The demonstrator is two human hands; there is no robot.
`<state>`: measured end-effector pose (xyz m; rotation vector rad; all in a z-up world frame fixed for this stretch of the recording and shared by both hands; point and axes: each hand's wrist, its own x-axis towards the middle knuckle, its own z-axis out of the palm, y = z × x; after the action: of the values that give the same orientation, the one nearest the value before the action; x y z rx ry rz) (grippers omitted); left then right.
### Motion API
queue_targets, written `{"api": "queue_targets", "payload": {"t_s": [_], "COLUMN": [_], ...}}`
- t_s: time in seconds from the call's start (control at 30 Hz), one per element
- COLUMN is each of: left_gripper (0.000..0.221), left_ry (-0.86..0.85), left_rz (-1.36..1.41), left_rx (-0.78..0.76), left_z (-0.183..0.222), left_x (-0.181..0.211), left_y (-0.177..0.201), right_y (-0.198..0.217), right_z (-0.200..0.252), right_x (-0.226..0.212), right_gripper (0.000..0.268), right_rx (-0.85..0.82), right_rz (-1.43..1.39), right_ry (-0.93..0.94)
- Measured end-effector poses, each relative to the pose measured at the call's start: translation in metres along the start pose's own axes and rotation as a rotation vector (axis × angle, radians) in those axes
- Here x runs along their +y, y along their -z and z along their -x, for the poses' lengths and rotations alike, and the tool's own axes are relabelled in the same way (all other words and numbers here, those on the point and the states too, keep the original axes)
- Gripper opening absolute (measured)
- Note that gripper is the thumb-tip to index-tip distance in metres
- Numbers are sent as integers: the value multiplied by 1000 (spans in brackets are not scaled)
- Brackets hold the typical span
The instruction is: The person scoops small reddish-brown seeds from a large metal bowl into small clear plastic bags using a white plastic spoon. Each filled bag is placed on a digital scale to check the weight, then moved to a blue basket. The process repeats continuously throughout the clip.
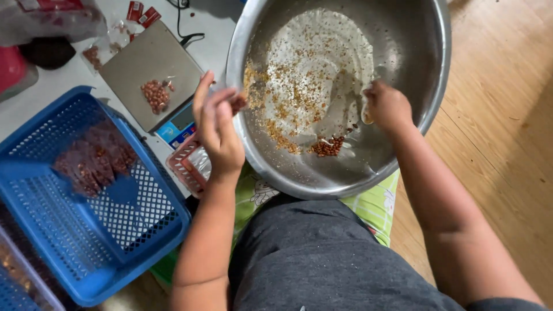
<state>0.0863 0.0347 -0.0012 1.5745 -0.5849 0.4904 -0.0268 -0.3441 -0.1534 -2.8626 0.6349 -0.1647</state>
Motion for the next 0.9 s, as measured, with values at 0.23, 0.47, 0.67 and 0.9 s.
{"api": "queue_targets", "payload": {"t_s": [0.23, 0.47, 0.67, 0.9], "left_gripper": [38, 48, 43, 31], "left_ry": [341, 759, 754, 814], "left_rz": [576, 792, 825, 820], "left_rx": [-198, -107, -179, -218], "left_z": [19, 39, 45, 57], "left_x": [60, 59, 60, 57], "left_y": [29, 34, 34, 26], "right_y": [-24, -40, -7, 60], "right_z": [-4, 9, -2, -2], "right_x": [-91, -152, -181, -173], "right_gripper": [32, 31, 43, 29], "right_rx": [-434, -537, -790, -1009], "right_rz": [-28, -109, -278, -983], "right_ry": [331, 610, 612, 134]}}
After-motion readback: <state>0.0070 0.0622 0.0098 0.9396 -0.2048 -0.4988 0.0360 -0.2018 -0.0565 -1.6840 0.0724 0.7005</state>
